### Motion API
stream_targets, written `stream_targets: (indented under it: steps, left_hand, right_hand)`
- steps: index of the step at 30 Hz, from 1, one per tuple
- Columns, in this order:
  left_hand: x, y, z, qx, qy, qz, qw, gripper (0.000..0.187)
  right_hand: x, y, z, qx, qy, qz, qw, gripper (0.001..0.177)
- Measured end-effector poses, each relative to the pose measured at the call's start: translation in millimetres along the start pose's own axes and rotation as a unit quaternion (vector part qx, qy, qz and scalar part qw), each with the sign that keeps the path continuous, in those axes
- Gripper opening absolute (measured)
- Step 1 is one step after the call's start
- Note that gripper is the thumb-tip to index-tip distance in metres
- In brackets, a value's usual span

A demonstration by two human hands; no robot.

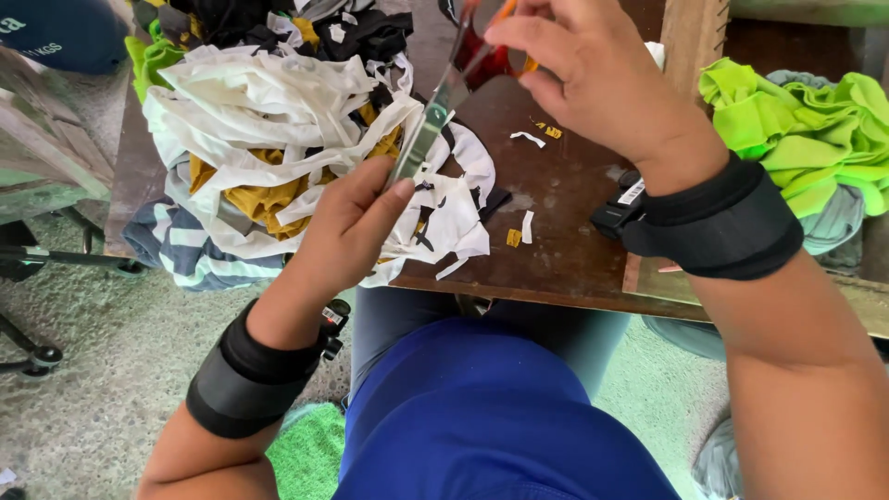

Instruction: The person prepares fabric strips for rug production by straightening and folding fabric sheets, then cutting them with scissors, and finally aligning the cut strips on a workbench. The person uses both hands to manipulate the fabric and one hand to operate the scissors.

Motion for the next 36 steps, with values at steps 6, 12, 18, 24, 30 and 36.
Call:
stream_targets:
  steps: [6,12,18,24,30,36]
  left_hand:
    - [31,-5,-4,-0.044,-0.031,0.001,0.999,0.028]
    - [44,-14,-3,-0.003,-0.007,0.028,1.000,0.029]
    - [43,-22,7,0.021,0.034,0.054,0.998,0.031]
    - [38,-21,17,0.008,0.075,0.050,0.996,0.032]
    - [45,-22,18,0.002,0.154,0.086,0.984,0.042]
    - [25,-32,36,-0.043,0.219,0.092,0.970,0.050]
  right_hand:
    - [-1,-1,-7,0.006,-0.023,-0.020,1.000,0.044]
    - [-16,2,-32,0.006,-0.009,0.038,0.999,0.046]
    - [-6,25,-32,0.049,0.042,0.018,0.998,0.052]
    - [-3,26,-38,0.063,0.026,0.046,0.997,0.051]
    - [17,39,-17,0.006,-0.028,0.045,0.999,0.055]
    - [29,48,-19,0.052,-0.180,0.177,0.966,0.061]
Point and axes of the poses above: each hand's wrist, its own y-axis away from the middle knuckle, its own z-axis out of the palm, x = y × z, the point moved 9 cm from there along -y, towards the middle knuckle, and after that the axes turned 2 degrees about -x, right-handed, at the moved point
